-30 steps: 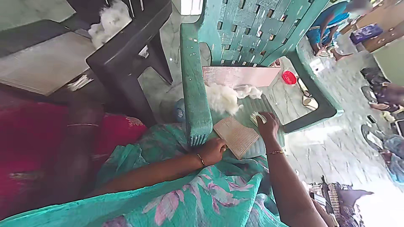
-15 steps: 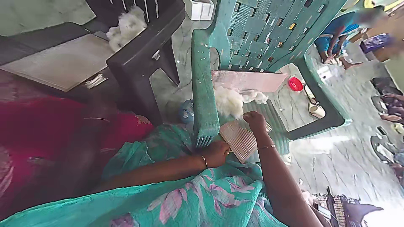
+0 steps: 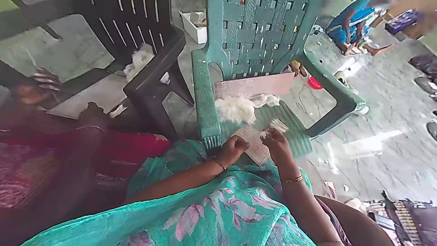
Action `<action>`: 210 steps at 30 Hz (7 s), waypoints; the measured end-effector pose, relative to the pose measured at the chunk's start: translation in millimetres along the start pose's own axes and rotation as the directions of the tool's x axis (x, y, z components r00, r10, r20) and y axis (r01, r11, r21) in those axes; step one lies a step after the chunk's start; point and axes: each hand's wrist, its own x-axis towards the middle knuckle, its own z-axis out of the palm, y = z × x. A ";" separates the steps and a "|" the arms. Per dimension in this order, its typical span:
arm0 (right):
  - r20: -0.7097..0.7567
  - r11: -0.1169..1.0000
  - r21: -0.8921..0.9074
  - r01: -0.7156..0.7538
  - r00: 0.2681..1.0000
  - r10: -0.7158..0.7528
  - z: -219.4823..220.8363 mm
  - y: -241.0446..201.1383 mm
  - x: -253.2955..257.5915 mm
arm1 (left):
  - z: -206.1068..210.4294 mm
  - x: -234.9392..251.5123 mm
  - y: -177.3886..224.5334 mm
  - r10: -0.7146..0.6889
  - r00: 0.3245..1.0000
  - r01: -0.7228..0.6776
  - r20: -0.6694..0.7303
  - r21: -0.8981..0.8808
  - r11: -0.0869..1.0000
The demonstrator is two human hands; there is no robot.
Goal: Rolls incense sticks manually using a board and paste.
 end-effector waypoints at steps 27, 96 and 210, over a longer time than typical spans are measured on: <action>0.064 0.996 0.016 0.089 0.994 -0.090 -3.0 22.9 -40.2 | 33.0 -9.3 19.7 -0.058 0.995 0.044 -0.078 -0.172 0.984; 0.558 0.516 -0.574 0.636 0.765 -0.322 -48.6 22.0 11.9 | 16.2 -19.0 19.1 -0.140 0.986 0.051 0.092 0.628 0.777; 0.618 0.165 -0.782 0.600 0.718 0.320 -24.4 23.6 -3.5 | 17.0 6.4 3.7 -0.241 0.968 0.142 0.068 0.642 0.754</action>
